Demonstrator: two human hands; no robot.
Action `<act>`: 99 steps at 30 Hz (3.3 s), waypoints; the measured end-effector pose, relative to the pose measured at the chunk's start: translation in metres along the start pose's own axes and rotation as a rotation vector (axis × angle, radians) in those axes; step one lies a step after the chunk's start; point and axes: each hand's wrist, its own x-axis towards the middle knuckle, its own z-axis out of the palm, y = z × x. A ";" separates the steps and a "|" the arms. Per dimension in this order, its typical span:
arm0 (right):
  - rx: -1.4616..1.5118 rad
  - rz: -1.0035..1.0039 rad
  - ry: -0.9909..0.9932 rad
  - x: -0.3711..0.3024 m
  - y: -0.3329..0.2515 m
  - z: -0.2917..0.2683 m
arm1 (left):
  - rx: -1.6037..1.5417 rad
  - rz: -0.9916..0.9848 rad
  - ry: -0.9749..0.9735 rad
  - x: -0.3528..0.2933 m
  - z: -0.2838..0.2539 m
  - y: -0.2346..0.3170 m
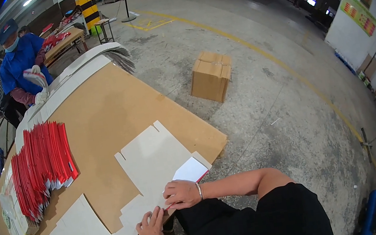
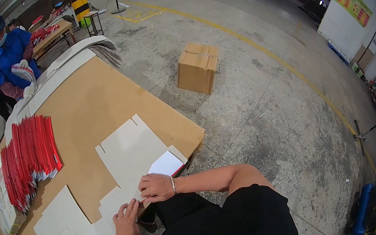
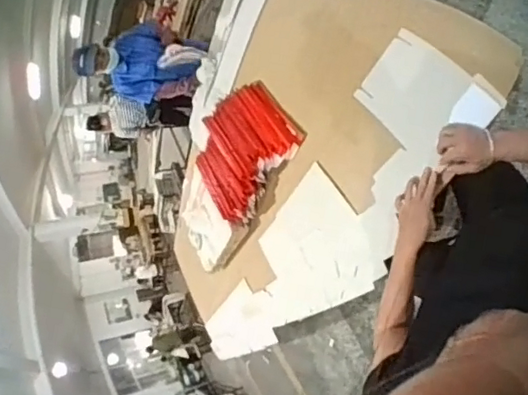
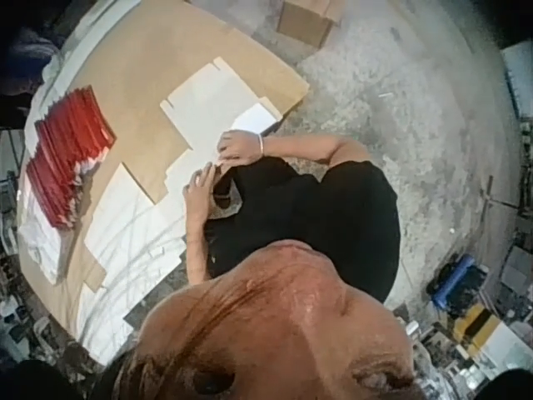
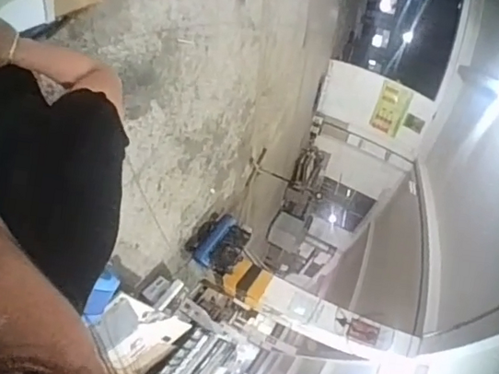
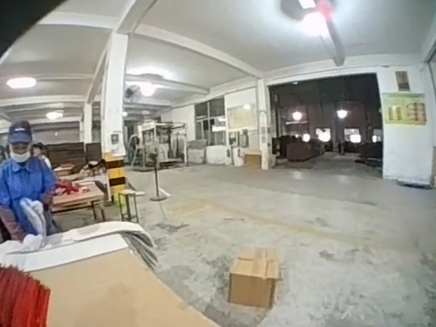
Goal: Manually sort and stack flat paper sheets on a large industrial workbench.
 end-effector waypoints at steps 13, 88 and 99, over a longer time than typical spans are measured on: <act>0.048 -0.005 -0.078 -0.006 0.005 0.005 | -0.032 -0.498 0.056 0.023 0.016 0.019; -0.148 0.043 -0.441 0.007 0.050 -0.047 | 0.372 -0.186 0.504 -0.047 0.030 0.007; -0.052 0.024 -0.396 0.019 0.032 -0.030 | -1.311 -0.800 1.372 -0.016 -0.020 -0.041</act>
